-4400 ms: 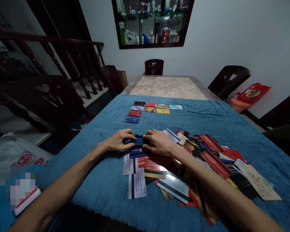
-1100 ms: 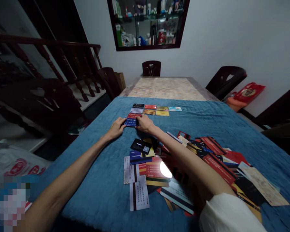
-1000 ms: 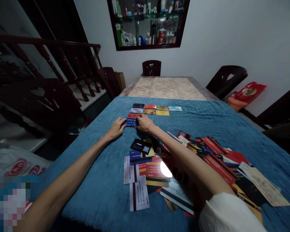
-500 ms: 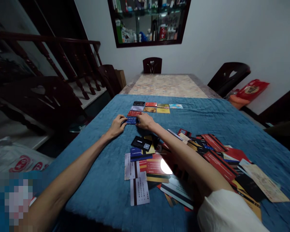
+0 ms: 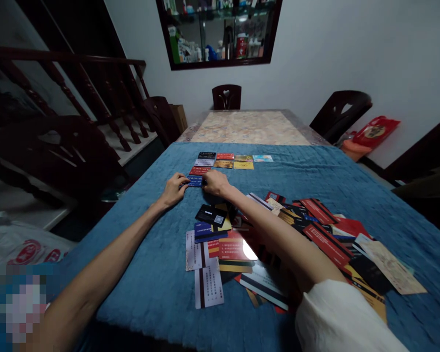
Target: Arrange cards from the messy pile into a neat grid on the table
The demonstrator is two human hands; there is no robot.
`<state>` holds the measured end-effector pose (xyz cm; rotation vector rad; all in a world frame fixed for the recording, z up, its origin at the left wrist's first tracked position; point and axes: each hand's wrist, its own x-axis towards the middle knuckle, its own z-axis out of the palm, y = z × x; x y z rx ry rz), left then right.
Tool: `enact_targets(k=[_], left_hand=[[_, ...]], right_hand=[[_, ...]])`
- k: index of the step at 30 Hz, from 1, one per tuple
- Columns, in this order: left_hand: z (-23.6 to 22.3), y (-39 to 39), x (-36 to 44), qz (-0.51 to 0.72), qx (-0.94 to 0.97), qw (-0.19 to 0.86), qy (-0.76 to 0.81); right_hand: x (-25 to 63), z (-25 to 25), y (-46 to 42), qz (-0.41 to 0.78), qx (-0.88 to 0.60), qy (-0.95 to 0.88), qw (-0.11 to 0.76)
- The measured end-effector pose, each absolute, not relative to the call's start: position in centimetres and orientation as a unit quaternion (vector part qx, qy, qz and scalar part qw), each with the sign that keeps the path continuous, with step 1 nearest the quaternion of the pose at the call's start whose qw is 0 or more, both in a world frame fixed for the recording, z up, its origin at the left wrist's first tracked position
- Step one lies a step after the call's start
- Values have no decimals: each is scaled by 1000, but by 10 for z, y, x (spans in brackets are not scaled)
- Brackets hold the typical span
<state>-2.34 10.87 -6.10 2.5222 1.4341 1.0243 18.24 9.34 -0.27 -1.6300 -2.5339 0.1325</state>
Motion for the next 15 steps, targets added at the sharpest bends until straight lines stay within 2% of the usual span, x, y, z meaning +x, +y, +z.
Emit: enact_targets(k=[15], left_hand=[[-58, 106, -22, 337, 818, 44, 463]], right_hand=[[191, -5, 95, 46, -508, -858, 61]])
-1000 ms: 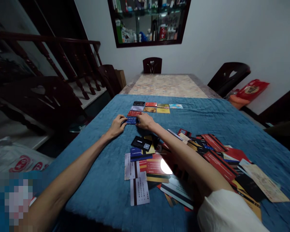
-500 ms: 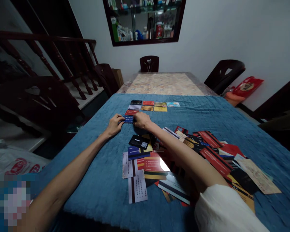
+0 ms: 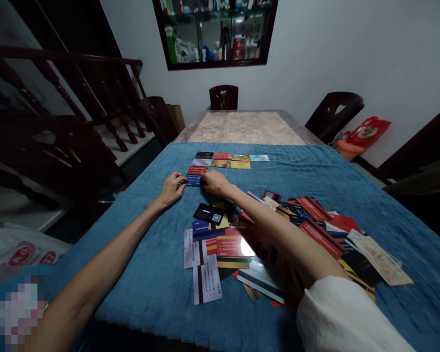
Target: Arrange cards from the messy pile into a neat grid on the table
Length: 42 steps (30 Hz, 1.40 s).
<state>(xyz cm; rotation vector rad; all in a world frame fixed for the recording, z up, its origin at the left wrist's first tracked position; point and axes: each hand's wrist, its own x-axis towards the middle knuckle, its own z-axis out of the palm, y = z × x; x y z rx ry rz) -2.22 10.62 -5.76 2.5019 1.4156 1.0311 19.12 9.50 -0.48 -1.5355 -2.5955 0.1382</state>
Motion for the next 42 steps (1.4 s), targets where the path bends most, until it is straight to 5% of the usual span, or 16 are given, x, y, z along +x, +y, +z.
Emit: enact_targets(k=[16, 26, 42], left_hand=[[-51, 102, -22, 358, 823, 4, 441], [-18, 68, 38, 373, 879, 8, 298], [-7, 63, 138, 89, 950, 104, 280]], right_hand=[[254, 27, 55, 44, -480, -860, 168], [343, 18, -4, -46, -514, -839, 172], [349, -12, -35, -46, -588, -803, 85]])
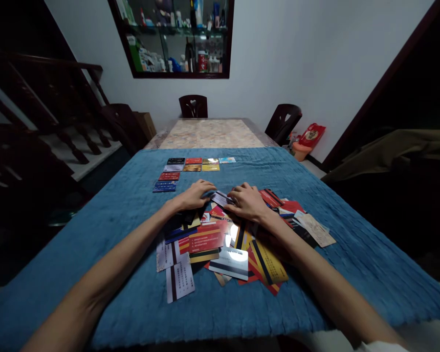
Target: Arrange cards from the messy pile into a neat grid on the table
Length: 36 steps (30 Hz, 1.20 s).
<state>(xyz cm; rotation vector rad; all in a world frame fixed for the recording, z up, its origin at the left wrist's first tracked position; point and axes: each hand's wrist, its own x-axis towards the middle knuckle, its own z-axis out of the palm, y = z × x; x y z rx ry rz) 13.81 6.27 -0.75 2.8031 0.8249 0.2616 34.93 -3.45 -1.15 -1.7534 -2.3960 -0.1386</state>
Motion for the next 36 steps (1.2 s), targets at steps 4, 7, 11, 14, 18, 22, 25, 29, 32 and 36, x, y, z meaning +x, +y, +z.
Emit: enact_targets(k=[4, 7, 11, 14, 18, 22, 25, 29, 32, 36], left_hand=[[-8, 58, 144, 62, 950, 123, 279], [-8, 54, 145, 48, 952, 133, 272], [-10, 51, 146, 40, 953, 130, 269], [-12, 52, 145, 48, 952, 129, 275], [-14, 54, 143, 54, 953, 128, 270], [-15, 58, 141, 67, 953, 122, 269], [-15, 63, 139, 79, 952, 124, 268], [-15, 69, 136, 112, 945, 140, 275], [-14, 70, 135, 136, 940, 151, 274], [-14, 69, 136, 157, 935, 160, 274]], right_hand=[[350, -16, -34, -31, -597, -798, 76], [350, -18, -34, -31, -596, -798, 77], [351, -22, -34, -40, -584, -806, 86], [352, -25, -35, -43, -577, -810, 96], [352, -26, -37, -50, -571, -811, 118], [355, -29, -37, -55, -552, -817, 157], [358, -32, -37, -63, -541, -818, 186], [361, -34, -36, -62, -539, -812, 214], [362, -34, -35, -55, -554, -800, 225], [363, -35, -34, -33, -571, -783, 243]])
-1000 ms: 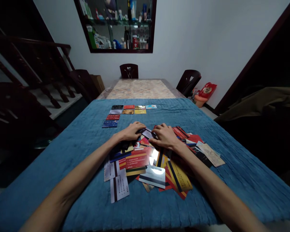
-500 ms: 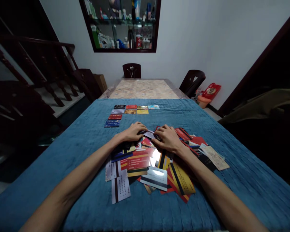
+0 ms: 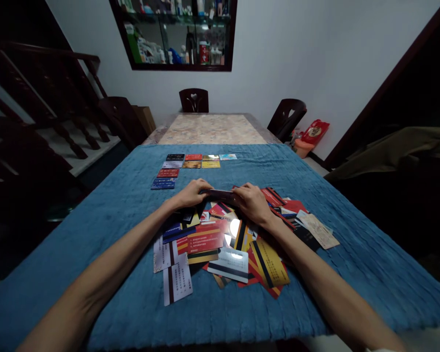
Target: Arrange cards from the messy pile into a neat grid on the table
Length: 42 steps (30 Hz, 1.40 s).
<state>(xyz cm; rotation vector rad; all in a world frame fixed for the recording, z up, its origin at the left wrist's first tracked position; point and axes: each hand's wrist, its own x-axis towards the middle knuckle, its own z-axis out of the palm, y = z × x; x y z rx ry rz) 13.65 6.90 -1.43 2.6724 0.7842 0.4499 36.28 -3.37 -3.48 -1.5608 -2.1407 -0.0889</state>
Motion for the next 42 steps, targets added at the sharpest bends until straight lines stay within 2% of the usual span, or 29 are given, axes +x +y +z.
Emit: enact_targets(k=[9, 19, 27, 31, 42], left_hand=[[-16, 67, 138, 177, 923, 172, 295], [-17, 68, 140, 201, 909, 202, 305], [-12, 63, 142, 207, 907, 202, 307], [-8, 60, 143, 234, 906, 197, 292], [6, 39, 153, 296, 891, 225, 261]], right_hand=[[359, -37, -36, -15, -598, -759, 257], [361, -34, -34, -8, -585, -780, 220], [353, -24, -37, -10, -580, -734, 353], [345, -17, -40, -46, -583, -716, 381], [337, -14, -37, -113, -584, -751, 287]])
